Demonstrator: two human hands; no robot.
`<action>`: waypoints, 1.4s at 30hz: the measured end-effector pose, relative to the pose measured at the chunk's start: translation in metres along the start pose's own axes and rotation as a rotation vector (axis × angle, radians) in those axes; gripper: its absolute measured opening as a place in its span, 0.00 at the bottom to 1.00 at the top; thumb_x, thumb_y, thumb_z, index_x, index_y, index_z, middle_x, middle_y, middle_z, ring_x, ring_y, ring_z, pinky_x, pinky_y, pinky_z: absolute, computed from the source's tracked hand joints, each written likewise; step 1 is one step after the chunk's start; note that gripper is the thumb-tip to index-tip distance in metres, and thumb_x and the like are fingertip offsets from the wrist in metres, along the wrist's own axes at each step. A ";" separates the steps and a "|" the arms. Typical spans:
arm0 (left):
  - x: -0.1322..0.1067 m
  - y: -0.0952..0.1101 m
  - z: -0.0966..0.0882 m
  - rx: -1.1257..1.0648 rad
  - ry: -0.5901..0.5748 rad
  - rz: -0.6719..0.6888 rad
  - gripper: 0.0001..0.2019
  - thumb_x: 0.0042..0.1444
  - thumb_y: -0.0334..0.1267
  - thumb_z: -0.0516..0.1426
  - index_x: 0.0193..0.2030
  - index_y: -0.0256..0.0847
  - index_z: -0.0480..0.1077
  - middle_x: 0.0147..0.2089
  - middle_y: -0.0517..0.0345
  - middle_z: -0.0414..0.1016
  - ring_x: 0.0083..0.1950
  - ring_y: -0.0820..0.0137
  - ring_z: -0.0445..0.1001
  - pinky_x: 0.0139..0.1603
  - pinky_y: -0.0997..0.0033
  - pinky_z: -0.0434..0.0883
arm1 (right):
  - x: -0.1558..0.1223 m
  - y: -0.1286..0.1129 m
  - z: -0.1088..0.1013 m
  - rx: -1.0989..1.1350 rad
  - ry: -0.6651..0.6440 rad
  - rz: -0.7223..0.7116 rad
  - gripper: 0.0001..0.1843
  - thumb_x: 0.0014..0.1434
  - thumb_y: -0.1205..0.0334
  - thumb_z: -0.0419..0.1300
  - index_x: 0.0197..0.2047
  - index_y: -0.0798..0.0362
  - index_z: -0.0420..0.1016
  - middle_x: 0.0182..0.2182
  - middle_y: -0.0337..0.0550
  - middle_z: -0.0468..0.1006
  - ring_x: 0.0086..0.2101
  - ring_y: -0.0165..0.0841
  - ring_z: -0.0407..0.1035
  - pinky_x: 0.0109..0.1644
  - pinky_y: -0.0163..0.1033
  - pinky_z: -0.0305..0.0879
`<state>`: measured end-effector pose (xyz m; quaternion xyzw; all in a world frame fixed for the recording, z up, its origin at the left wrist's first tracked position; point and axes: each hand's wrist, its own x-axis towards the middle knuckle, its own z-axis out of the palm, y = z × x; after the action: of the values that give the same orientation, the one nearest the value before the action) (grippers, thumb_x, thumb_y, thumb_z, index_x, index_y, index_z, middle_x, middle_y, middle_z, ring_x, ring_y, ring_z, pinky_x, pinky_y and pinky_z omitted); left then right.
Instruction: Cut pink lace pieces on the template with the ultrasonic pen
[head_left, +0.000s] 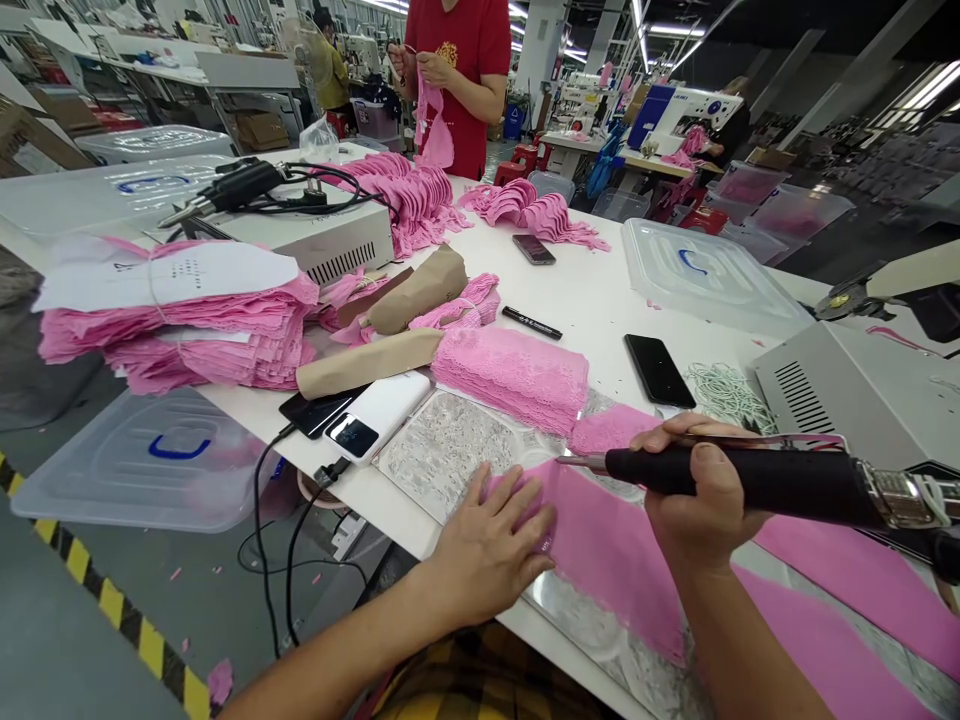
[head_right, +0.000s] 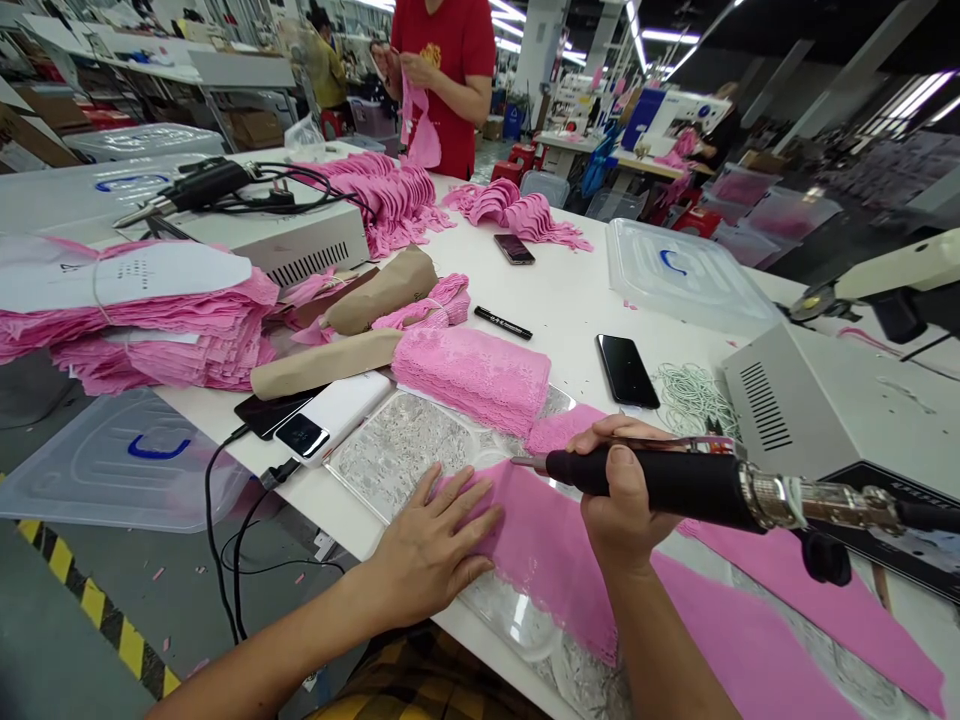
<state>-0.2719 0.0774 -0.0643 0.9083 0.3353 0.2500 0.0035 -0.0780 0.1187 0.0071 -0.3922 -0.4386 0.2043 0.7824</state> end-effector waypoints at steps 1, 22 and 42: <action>0.000 0.000 0.000 0.001 0.001 0.000 0.20 0.67 0.51 0.52 0.59 0.41 0.68 0.62 0.47 0.70 0.66 0.53 0.65 0.66 0.41 0.58 | 0.000 0.000 -0.001 0.002 -0.003 -0.007 0.04 0.49 0.62 0.60 0.29 0.53 0.69 0.27 0.38 0.70 0.22 0.30 0.66 0.25 0.42 0.70; -0.035 -0.010 -0.018 -0.016 0.089 -0.010 0.15 0.66 0.37 0.53 0.57 0.37 0.70 0.60 0.45 0.73 0.67 0.55 0.65 0.69 0.42 0.57 | -0.009 -0.006 0.008 0.062 -0.021 0.059 0.05 0.46 0.62 0.60 0.29 0.53 0.69 0.26 0.37 0.71 0.22 0.29 0.66 0.25 0.41 0.68; -0.044 -0.012 -0.015 -0.041 0.083 -0.021 0.17 0.66 0.39 0.53 0.58 0.37 0.70 0.60 0.42 0.73 0.69 0.55 0.62 0.71 0.38 0.53 | -0.020 -0.009 0.017 0.076 -0.080 0.138 0.07 0.46 0.60 0.61 0.30 0.52 0.70 0.28 0.36 0.71 0.22 0.29 0.66 0.25 0.42 0.69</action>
<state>-0.3142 0.0572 -0.0728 0.8933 0.3395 0.2944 0.0105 -0.1031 0.1075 0.0092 -0.3828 -0.4335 0.2898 0.7626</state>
